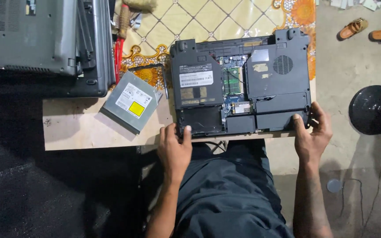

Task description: The person removes the bottom cover of a laptop to expose the internal components. They then use a red screwdriver to unscrew and remove the hard drive from the chassis.

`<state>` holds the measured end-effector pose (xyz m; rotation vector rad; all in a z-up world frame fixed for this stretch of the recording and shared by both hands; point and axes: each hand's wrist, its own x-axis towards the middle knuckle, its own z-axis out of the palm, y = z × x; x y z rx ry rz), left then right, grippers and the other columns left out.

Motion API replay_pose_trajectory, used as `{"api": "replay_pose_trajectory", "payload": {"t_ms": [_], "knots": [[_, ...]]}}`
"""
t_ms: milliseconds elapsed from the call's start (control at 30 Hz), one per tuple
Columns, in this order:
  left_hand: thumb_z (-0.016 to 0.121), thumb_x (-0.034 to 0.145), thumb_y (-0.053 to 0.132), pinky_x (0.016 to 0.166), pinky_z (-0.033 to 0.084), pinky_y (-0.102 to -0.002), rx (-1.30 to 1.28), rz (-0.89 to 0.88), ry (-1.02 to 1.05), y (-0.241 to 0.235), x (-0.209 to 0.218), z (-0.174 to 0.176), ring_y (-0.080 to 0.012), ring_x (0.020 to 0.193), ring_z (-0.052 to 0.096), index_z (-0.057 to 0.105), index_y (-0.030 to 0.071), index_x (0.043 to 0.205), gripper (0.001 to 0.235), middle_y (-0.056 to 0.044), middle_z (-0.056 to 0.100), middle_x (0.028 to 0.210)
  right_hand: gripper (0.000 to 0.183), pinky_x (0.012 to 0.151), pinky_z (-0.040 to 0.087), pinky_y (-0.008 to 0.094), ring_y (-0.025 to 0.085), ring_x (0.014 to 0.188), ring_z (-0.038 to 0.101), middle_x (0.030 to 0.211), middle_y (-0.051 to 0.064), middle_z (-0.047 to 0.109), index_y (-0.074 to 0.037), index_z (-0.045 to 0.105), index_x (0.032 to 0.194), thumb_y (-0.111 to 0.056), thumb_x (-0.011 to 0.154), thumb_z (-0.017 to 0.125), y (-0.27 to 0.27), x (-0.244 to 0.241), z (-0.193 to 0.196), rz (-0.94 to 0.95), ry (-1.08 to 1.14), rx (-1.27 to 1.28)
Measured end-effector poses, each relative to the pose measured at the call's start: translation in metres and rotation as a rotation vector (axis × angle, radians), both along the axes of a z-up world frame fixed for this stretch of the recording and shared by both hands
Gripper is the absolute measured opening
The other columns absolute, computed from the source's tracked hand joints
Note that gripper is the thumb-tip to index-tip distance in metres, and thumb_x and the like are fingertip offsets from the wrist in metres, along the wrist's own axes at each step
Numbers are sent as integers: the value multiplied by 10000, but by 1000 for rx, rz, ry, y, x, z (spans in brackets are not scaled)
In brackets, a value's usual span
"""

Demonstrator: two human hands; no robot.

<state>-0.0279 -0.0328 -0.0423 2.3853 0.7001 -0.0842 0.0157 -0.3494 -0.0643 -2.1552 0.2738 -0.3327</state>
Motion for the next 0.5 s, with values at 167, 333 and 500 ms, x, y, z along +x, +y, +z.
{"api": "replay_pose_trajectory", "payload": {"t_ms": [167, 333, 500], "knots": [[712, 856, 300, 587, 505, -363, 28, -12, -44, 6, 4, 0, -194, 709, 599, 649, 96, 931, 226, -45, 639, 862, 474, 930, 470, 343, 269, 1101, 533, 1228, 191, 540, 78, 522, 1350, -76, 934, 691, -3, 1, -6, -19, -28, 61], [748, 826, 262, 595, 468, -367, 24, -8, -106, 5, 4, -3, -183, 659, 555, 613, 106, 862, 210, -28, 630, 768, 460, 895, 475, 324, 261, 1071, 537, 1209, 183, 542, 64, 530, 1345, -76, 933, 682, 0, 2, 2, -26, -2, 56], [769, 801, 199, 530, 487, -317, -27, -2, -201, 8, 6, 1, -150, 607, 551, 595, 90, 847, 210, -31, 636, 753, 456, 987, 484, 314, 259, 1138, 553, 1210, 156, 543, 64, 528, 1341, -77, 941, 695, -4, 2, -7, -20, -45, 161]]}}
